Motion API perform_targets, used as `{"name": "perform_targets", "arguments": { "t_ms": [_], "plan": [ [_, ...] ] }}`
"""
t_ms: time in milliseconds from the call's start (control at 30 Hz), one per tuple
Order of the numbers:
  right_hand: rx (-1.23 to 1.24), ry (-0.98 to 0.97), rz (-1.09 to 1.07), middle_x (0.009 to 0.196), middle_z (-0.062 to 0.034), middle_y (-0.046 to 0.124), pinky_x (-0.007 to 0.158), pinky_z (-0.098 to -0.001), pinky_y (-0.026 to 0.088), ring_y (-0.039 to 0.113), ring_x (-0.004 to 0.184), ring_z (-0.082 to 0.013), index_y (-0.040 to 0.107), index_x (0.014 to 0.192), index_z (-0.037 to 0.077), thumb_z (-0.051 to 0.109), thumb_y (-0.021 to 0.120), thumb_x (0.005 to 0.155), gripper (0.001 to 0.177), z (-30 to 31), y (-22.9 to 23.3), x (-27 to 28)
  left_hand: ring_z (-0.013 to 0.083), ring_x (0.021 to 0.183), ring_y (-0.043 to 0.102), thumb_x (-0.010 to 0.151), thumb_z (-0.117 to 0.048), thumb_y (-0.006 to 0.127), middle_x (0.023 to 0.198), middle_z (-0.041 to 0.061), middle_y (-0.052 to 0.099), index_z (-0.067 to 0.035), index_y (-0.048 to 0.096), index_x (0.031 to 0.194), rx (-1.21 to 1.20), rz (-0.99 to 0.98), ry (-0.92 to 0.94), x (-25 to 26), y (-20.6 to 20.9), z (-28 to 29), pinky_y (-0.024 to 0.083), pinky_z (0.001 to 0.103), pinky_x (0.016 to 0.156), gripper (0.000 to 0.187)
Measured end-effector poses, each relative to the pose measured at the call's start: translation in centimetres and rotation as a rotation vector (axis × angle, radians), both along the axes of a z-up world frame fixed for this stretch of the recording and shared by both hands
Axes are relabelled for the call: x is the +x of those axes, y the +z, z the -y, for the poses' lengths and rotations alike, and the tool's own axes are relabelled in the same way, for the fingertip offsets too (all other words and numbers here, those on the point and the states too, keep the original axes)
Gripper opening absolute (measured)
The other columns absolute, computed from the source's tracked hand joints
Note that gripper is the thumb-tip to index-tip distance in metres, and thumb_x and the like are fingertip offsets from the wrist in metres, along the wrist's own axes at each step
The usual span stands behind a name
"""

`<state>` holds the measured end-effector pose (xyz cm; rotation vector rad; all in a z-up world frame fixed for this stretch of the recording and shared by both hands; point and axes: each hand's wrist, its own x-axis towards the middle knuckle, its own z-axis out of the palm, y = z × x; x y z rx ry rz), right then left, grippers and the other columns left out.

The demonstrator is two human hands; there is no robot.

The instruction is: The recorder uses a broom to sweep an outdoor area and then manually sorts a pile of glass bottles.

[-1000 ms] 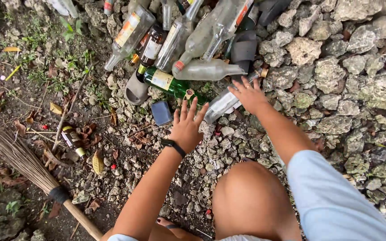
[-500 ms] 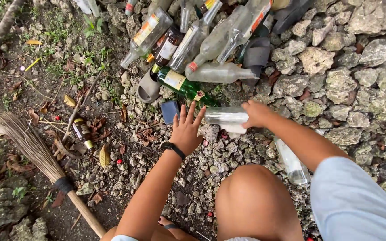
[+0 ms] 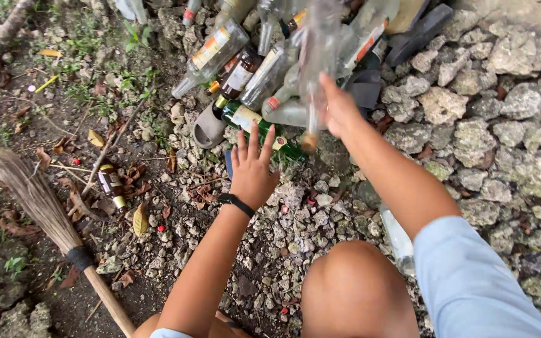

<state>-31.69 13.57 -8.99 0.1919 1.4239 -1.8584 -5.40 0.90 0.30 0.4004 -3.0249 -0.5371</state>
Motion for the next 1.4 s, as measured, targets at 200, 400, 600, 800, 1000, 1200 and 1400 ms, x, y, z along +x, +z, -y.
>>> {"name": "perform_targets", "arguments": {
  "t_ms": [200,400,600,800,1000,1200,1400],
  "plan": [
    [0.122,-0.294,-0.023,0.093,-0.0110,0.065,0.059,-0.0382,0.048,0.057,0.066,-0.0221,0.063,0.123,0.003,0.055,0.079,0.086,0.066,6.8,-4.5,-12.0,0.0515,0.150,0.015,0.074,-0.028,0.083,0.167,0.020,0.013,-0.025,0.018,0.161,-0.003,0.055,0.020,0.8,0.5,0.6,0.021,0.065,0.117,0.109],
    [0.275,-0.373,-0.061,0.133,-0.0171,0.053,0.077,-0.0539,0.061,0.060,0.104,-0.0360,0.045,0.132,0.002,0.042,0.078,0.086,0.069,8.8,-3.2,-14.0,0.0517,0.150,0.016,0.079,-0.029,0.079,0.166,0.020,0.014,-0.025,0.019,0.161,0.019,0.114,0.074,2.7,-1.8,1.4,0.022,0.064,0.117,0.102],
    [0.275,-0.276,-0.103,0.147,-0.0202,0.043,0.085,-0.0621,0.061,0.059,0.119,-0.0438,0.024,0.144,0.000,0.019,0.072,0.089,0.075,8.3,-5.7,-16.9,0.0509,0.150,0.015,0.079,-0.029,0.078,0.166,0.021,0.015,-0.024,0.018,0.161,0.011,0.177,0.055,3.7,-3.1,1.3,0.021,0.063,0.117,0.101],
    [0.450,0.010,-0.762,0.145,-0.0184,0.053,0.088,-0.0449,0.059,0.070,0.107,-0.0343,0.039,0.147,0.004,0.022,0.073,0.098,0.062,0.7,-1.0,-8.1,0.0501,0.151,0.015,0.077,-0.030,0.081,0.166,0.021,0.015,-0.025,0.018,0.161,0.044,0.161,-0.006,4.7,-2.7,1.2,0.022,0.062,0.117,0.105],
    [0.986,0.448,-0.973,0.132,-0.0234,0.063,0.100,-0.0460,0.049,0.063,0.117,-0.0365,0.057,0.140,0.006,0.026,0.075,0.092,0.055,-17.9,-4.4,10.0,0.0508,0.150,0.018,0.075,-0.029,0.083,0.167,0.020,0.015,-0.025,0.018,0.161,0.041,0.135,-0.051,6.5,-1.4,1.2,0.023,0.062,0.117,0.108],
    [1.505,0.387,-0.571,0.155,-0.0262,0.035,0.108,-0.0551,0.036,0.039,0.135,-0.0463,0.021,0.160,0.009,0.030,0.089,0.073,0.113,-28.4,-7.3,23.6,0.0525,0.150,0.017,0.074,-0.027,0.083,0.166,0.022,0.014,-0.023,0.016,0.161,0.073,0.149,-0.084,8.6,-3.5,1.3,0.023,0.062,0.117,0.110],
    [1.450,0.262,-0.611,0.151,-0.0289,0.041,0.113,-0.0520,0.040,0.043,0.138,-0.0458,0.023,0.160,0.010,0.023,0.090,0.065,0.117,-34.3,-13.8,23.9,0.0526,0.150,0.016,0.074,-0.028,0.083,0.166,0.022,0.015,-0.023,0.016,0.161,0.098,0.115,-0.065,9.9,-3.3,1.6,0.023,0.063,0.117,0.110]
  ]
}}
